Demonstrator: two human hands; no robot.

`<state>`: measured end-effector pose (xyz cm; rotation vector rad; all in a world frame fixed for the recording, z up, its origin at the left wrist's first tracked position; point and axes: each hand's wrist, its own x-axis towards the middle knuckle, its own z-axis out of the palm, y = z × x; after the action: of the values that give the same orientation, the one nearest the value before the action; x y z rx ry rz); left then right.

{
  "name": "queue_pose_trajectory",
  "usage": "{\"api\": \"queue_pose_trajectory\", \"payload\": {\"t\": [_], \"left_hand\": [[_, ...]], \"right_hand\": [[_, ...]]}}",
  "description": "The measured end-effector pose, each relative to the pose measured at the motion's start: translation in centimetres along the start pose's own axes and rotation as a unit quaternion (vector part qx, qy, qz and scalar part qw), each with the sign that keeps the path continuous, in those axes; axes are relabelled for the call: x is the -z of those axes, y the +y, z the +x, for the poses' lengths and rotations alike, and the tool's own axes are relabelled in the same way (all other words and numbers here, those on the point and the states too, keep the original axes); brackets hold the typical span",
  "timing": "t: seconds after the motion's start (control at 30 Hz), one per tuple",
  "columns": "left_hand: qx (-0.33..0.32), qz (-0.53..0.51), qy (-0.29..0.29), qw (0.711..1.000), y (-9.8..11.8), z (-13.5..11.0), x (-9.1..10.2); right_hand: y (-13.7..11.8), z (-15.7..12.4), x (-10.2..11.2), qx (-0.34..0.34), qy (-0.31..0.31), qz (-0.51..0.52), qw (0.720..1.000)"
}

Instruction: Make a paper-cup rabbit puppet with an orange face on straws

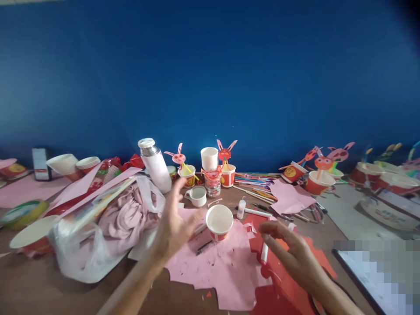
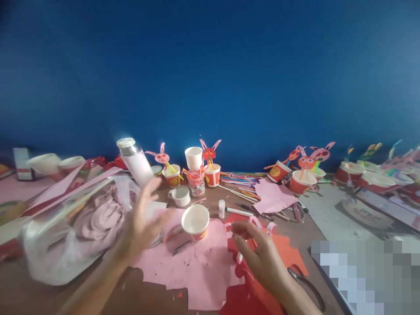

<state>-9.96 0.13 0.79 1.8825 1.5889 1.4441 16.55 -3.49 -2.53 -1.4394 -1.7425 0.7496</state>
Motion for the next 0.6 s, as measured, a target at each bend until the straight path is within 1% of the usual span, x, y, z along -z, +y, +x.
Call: {"api": "queue_pose_trajectory", "payload": {"t": [0.03, 0.1, 0.13, 0.17, 0.23, 0.33, 0.4, 0.5, 0.6], "left_hand": [[-0.001, -0.021, -0.042, 0.999, 0.2, -1.4, -1.0], [0.037, -0.024, -0.107, 0.993, 0.0, -3.4, -2.9], [0.048, -0.03, -0.119, 0.991, -0.3, -3.9, -3.7], [0.055, -0.043, -0.12, 0.99, -0.5, -4.1, -4.3], [0.069, -0.069, -0.129, 0.987, -1.0, -4.0, -5.1], [0.084, -0.104, -0.149, 0.98, -0.9, -3.6, -5.2], [0.076, -0.108, -0.146, 0.981, -0.4, -3.7, -4.8], [0.052, -0.105, -0.137, 0.984, 0.2, -4.8, -4.0], [0.052, -0.127, -0.157, 0.978, 0.3, -6.6, -3.5]], "right_hand": [[0.2, -0.2, -0.3, -0.007, -0.009, 0.002, 1.0], [0.7, -0.5, -0.7, -0.023, -0.024, 0.018, 0.999], [0.9, -0.6, -0.9, -0.03, -0.028, 0.028, 0.999], [1.2, -0.7, -1.0, -0.037, -0.031, 0.038, 0.998], [1.6, -0.8, -1.2, -0.049, -0.031, 0.059, 0.997], [1.9, -0.9, -1.4, -0.07, -0.028, 0.094, 0.993], [2.0, -1.0, -1.6, -0.075, -0.028, 0.114, 0.99], [2.0, -1.1, -1.9, -0.078, -0.022, 0.124, 0.989], [1.9, -1.3, -2.0, -0.086, -0.021, 0.113, 0.99]]}}
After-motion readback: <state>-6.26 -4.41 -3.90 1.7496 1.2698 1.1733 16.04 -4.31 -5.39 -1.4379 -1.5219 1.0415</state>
